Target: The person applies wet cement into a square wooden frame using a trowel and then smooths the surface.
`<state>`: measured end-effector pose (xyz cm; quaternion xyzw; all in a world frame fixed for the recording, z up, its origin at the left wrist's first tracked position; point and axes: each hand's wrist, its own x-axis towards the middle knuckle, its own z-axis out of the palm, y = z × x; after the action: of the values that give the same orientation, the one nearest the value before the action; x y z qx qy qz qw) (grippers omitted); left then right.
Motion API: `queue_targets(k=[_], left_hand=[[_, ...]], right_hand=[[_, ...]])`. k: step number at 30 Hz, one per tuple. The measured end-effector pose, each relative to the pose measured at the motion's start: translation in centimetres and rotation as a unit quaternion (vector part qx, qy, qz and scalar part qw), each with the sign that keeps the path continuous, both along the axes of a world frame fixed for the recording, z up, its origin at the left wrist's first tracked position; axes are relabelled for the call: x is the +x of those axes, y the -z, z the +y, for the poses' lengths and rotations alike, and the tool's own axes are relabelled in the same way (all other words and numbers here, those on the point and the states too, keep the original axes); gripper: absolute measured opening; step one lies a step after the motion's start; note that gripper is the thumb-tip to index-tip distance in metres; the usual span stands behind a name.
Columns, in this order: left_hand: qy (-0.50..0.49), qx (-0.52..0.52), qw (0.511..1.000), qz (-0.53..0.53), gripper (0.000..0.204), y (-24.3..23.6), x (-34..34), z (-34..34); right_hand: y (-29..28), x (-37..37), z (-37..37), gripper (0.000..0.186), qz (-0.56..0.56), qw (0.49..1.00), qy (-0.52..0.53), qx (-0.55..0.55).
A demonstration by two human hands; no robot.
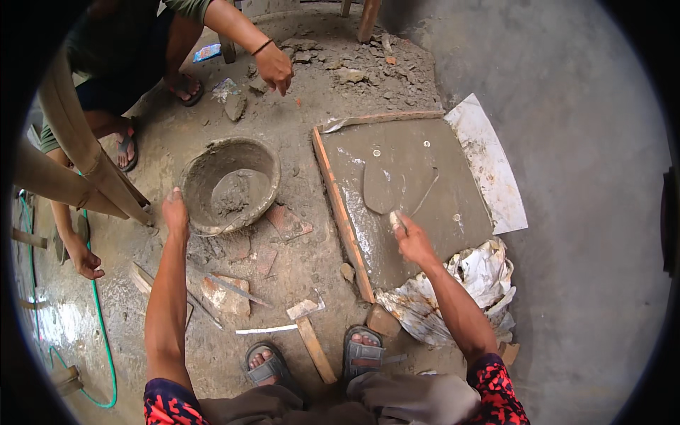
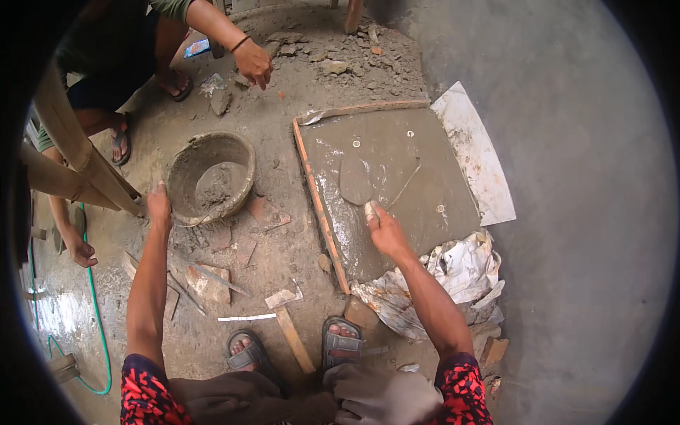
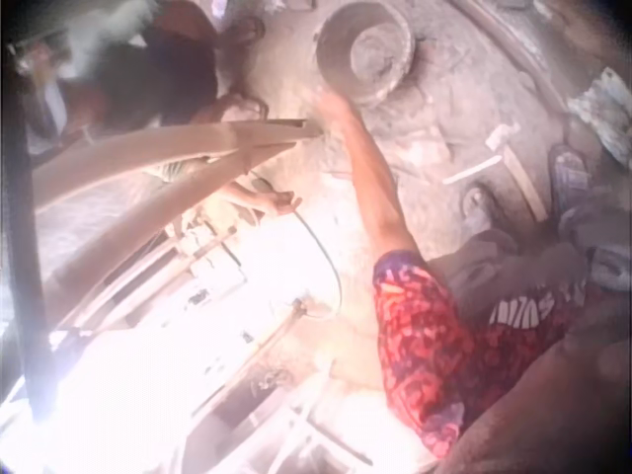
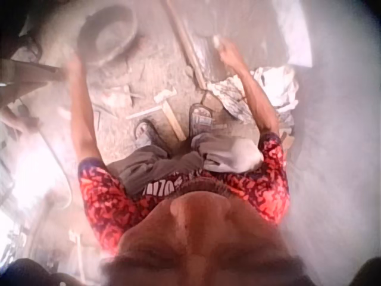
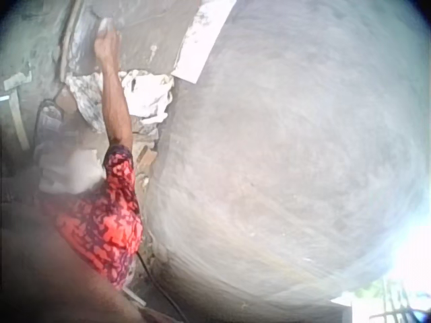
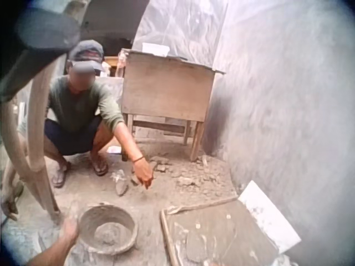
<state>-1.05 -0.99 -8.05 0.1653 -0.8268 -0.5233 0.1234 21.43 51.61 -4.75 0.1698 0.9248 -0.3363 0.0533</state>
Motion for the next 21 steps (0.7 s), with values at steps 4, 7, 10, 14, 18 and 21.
queue_targets(k=[4,7,10,14,18,21], left_hand=[[0.006,0.032,0.999,0.007,0.043,0.8,0.5,-1.3],[0.010,0.038,0.999,0.018,0.042,0.7,0.1,-0.2],[-0.007,0.011,1.000,-0.006,0.041,0.6,0.5,-1.9],[0.008,0.003,0.999,-0.043,0.040,-1.2,0.7,0.6],[-0.017,0.054,0.998,0.013,0.039,0.7,0.2,-1.5],[-0.001,0.077,0.997,0.015,0.039,0.8,0.1,-1.7]], right_hand=[[-2.8,-2.9,-0.5,0.047,-0.099,0.966,0.182,-0.155],[-0.4,-4.6,3.4,0.049,0.002,0.994,0.101,0.030],[-0.8,-4.1,0.5,0.049,-0.113,0.988,0.088,-0.051],[1.6,-0.9,-2.5,0.049,-0.066,0.997,0.019,0.046],[-0.7,-1.4,-4.7,0.048,-0.051,0.997,-0.050,-0.001],[-2.6,-3.0,-4.7,0.048,-0.072,0.995,-0.067,0.028]])
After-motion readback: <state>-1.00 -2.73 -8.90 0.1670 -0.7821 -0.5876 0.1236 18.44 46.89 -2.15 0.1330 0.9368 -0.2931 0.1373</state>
